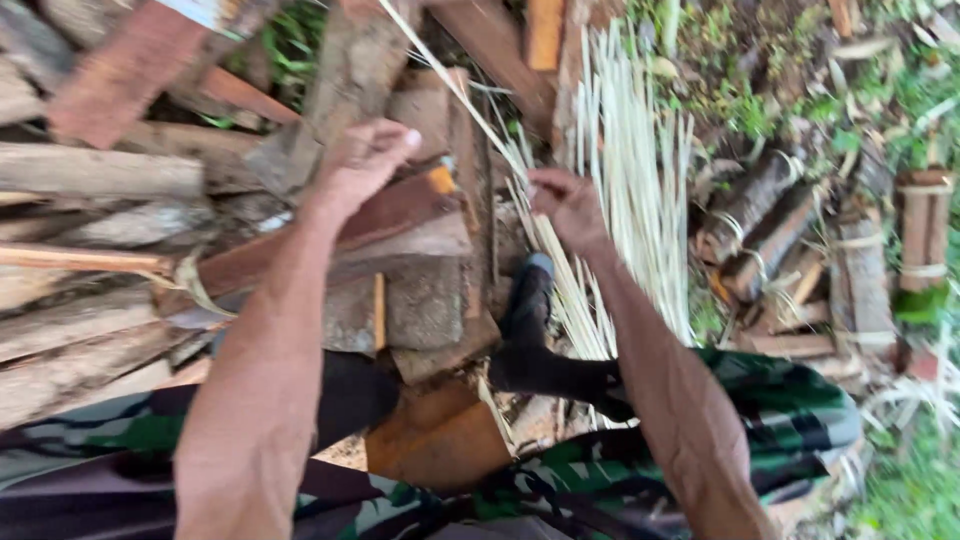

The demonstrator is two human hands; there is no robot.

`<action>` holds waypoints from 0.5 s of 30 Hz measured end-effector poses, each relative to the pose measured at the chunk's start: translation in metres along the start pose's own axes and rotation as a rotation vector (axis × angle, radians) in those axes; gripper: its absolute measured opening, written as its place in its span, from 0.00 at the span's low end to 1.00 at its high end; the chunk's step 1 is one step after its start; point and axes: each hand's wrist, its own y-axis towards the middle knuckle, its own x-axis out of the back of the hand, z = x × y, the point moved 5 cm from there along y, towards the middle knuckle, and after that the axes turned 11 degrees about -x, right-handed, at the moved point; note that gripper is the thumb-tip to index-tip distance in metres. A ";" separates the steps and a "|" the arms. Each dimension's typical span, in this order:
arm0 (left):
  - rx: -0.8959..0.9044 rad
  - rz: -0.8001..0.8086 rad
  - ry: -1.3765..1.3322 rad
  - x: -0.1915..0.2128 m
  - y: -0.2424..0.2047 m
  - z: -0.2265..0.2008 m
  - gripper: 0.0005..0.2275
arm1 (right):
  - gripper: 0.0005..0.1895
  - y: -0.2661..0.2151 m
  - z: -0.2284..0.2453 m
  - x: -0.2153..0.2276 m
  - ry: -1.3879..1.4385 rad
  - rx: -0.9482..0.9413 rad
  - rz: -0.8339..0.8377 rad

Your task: Bundling pieces of wood together using thin natural fiber strips

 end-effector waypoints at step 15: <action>-0.498 -0.022 -0.027 -0.006 -0.027 -0.027 0.07 | 0.09 0.006 0.108 0.119 0.610 0.084 0.276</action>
